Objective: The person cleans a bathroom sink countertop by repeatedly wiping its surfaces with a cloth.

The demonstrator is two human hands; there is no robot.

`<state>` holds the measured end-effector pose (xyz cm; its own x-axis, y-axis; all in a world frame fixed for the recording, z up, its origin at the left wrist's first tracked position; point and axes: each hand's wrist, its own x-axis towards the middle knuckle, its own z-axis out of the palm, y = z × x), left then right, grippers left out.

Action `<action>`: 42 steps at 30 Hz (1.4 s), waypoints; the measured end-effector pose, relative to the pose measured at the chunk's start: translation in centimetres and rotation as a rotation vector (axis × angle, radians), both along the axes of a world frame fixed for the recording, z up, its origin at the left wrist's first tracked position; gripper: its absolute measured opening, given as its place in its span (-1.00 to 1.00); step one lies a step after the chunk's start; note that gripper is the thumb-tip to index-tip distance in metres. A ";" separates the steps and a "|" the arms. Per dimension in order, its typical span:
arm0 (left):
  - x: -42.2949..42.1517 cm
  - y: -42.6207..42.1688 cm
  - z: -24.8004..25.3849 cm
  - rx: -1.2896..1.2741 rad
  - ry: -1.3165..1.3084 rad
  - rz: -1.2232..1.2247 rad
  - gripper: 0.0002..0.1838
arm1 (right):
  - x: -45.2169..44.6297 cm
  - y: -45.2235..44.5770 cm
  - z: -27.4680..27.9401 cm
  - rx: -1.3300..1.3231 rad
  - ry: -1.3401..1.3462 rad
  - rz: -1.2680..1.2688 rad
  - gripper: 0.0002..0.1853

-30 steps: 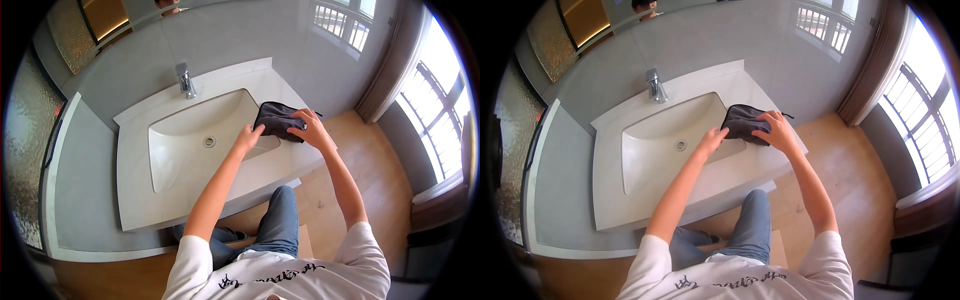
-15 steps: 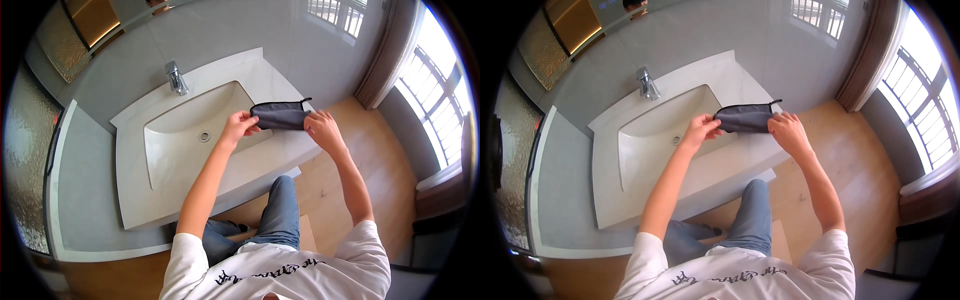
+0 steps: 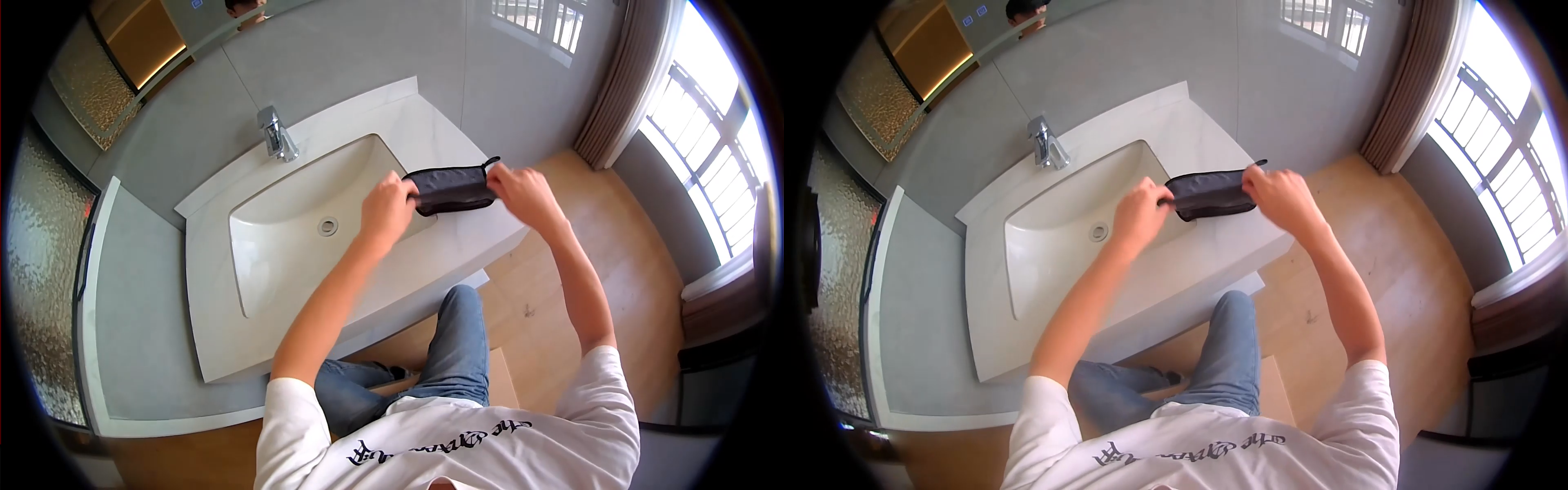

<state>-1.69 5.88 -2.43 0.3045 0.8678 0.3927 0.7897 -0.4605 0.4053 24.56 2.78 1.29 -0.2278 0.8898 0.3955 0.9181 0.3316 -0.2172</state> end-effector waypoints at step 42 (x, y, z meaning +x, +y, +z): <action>-6.3 -12.7 -4.5 -0.034 0.188 0.289 -0.55 | -12.7 23.8 -8.9 -0.202 -0.080 -0.377 0.21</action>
<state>-7.99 -6.84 -6.95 0.1090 0.9404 0.3221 0.9479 -0.1959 0.2514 11.84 26.58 -7.58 0.1053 0.9742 0.1994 0.9834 -0.0723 -0.1662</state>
